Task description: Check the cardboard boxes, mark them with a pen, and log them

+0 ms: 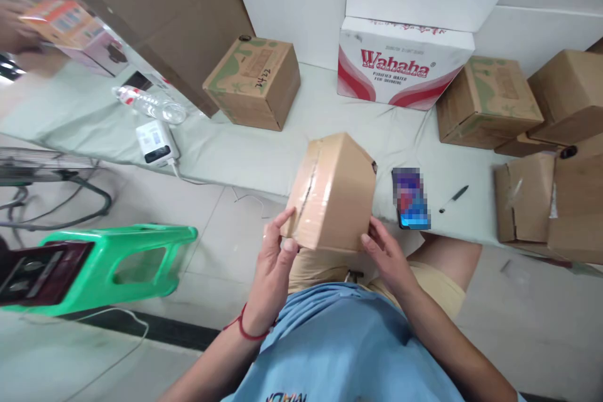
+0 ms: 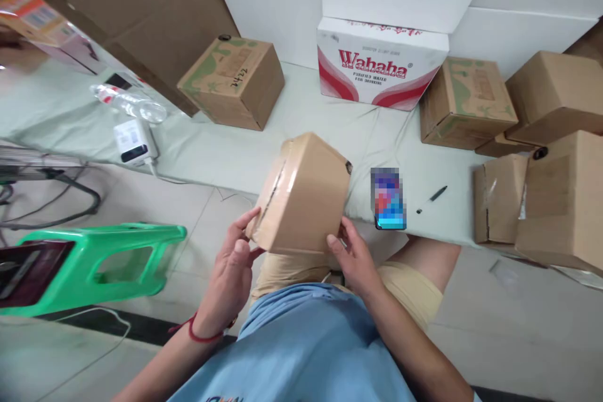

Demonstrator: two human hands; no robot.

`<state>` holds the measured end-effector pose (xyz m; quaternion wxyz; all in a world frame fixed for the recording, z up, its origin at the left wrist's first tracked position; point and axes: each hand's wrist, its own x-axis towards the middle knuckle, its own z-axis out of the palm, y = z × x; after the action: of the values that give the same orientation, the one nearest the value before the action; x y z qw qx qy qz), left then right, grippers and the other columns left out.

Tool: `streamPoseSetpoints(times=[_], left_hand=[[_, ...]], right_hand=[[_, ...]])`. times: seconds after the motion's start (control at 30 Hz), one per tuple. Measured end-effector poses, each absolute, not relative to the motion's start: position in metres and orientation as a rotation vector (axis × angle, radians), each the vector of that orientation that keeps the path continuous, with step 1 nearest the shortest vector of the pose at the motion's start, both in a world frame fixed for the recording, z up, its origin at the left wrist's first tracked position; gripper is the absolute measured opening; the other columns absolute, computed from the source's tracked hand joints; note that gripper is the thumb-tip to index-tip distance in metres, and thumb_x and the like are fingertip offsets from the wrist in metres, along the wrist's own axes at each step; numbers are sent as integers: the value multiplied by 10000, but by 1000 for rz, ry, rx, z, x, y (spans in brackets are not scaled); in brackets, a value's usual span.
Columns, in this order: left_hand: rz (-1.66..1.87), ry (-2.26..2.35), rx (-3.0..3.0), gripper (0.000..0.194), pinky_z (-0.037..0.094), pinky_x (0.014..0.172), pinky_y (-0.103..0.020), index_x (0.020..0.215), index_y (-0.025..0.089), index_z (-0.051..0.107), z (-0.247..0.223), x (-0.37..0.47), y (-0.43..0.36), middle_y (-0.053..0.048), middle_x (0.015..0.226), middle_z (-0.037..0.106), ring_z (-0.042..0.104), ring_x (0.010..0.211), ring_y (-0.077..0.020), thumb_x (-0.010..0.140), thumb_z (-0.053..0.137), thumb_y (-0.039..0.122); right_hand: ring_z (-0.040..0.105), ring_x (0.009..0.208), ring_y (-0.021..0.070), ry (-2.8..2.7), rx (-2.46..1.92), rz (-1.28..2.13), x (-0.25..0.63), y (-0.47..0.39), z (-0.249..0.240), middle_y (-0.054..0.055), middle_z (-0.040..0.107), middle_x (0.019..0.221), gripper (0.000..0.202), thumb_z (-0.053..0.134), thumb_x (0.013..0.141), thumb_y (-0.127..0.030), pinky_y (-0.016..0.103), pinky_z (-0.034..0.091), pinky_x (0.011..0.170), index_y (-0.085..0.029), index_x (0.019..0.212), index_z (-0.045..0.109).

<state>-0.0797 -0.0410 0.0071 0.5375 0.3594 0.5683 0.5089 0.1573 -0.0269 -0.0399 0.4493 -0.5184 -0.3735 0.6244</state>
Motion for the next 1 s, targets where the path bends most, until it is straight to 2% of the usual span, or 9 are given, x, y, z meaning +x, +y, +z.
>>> streamPoseSetpoints(times=[0.07, 0.17, 0.27, 0.4, 0.5, 0.63, 0.77, 0.87, 1.0], left_hand=[[1173, 1319, 906, 575, 602, 955, -380, 1409, 263, 722, 14, -81, -39, -120, 1394, 676, 674, 1178, -290, 1017, 657, 678], [1072, 1374, 1113, 558, 561, 950, -410, 1314, 258, 769, 26, -84, -29, -112, 1238, 716, 662, 1073, -292, 1014, 636, 710], [970, 1484, 1488, 545, 511, 1031, -476, 1231, 261, 756, 37, -84, -16, -116, 1215, 716, 638, 1103, -331, 913, 774, 703], [822, 1566, 1808, 672, 527, 1031, -525, 1117, 242, 659, 44, -81, -7, -117, 1186, 668, 618, 1132, -361, 721, 948, 702], [750, 1473, 1862, 763, 562, 1067, -543, 1343, 245, 592, 42, -82, -11, -141, 1320, 633, 616, 1257, -375, 776, 942, 618], [675, 1347, 1985, 1077, 498, 1215, -622, 1715, 337, 311, 24, -93, -26, -187, 1662, 466, 448, 1568, -449, 823, 914, 374], [755, 1226, 2105, 1155, 436, 1270, -676, 1774, 395, 182, -2, -96, -37, -193, 1785, 318, 288, 1691, -466, 845, 847, 224], [889, 1141, 2144, 1193, 380, 1292, -711, 1787, 396, 153, -16, -90, -35, -192, 1833, 205, 205, 1723, -465, 815, 803, 155], [955, 1157, 1963, 1219, 286, 1327, -739, 1782, 383, 170, -21, -84, -24, -188, 1837, 204, 168, 1724, -491, 801, 876, 229]], right_hand=[[691, 1405, 329, -816, -1299, 1548, 160, -28, -47, 90, 762, 1457, 654, 860, 867, -660, 490, 616, 1136, -299, 1395, 728], [742, 1295, 320, -711, -1305, 1616, 166, -33, -55, 88, 798, 1376, 628, 891, 833, -641, 432, 659, 999, -289, 1337, 763], [768, 1176, 290, -703, -1302, 1671, 168, -38, -59, 89, 822, 1300, 598, 920, 815, -601, 380, 656, 902, -275, 1297, 783], [741, 1256, 300, -725, -1282, 1644, 168, -41, -59, 89, 806, 1354, 618, 924, 823, -578, 405, 642, 976, -289, 1345, 764], [728, 1290, 317, -740, -1280, 1613, 169, -46, -59, 104, 793, 1374, 632, 901, 846, -592, 436, 648, 985, -291, 1380, 748], [751, 1203, 286, -770, -1288, 1522, 180, -59, -63, 96, 806, 1292, 569, 889, 863, -579, 437, 656, 977, -289, 1334, 758], [779, 1006, 249, -845, -1304, 1362, 189, -66, -65, 62, 812, 1160, 465, 863, 887, -562, 400, 667, 905, -308, 1264, 763], [782, 1044, 266, -953, -1290, 1298, 188, -65, -65, 54, 805, 1141, 389, 804, 941, -548, 407, 663, 940, -323, 1253, 747], [770, 1057, 240, -1121, -1327, 1165, 182, -65, -62, 47, 769, 1213, 309, 711, 1035, -416, 390, 659, 949, -343, 1335, 711]])
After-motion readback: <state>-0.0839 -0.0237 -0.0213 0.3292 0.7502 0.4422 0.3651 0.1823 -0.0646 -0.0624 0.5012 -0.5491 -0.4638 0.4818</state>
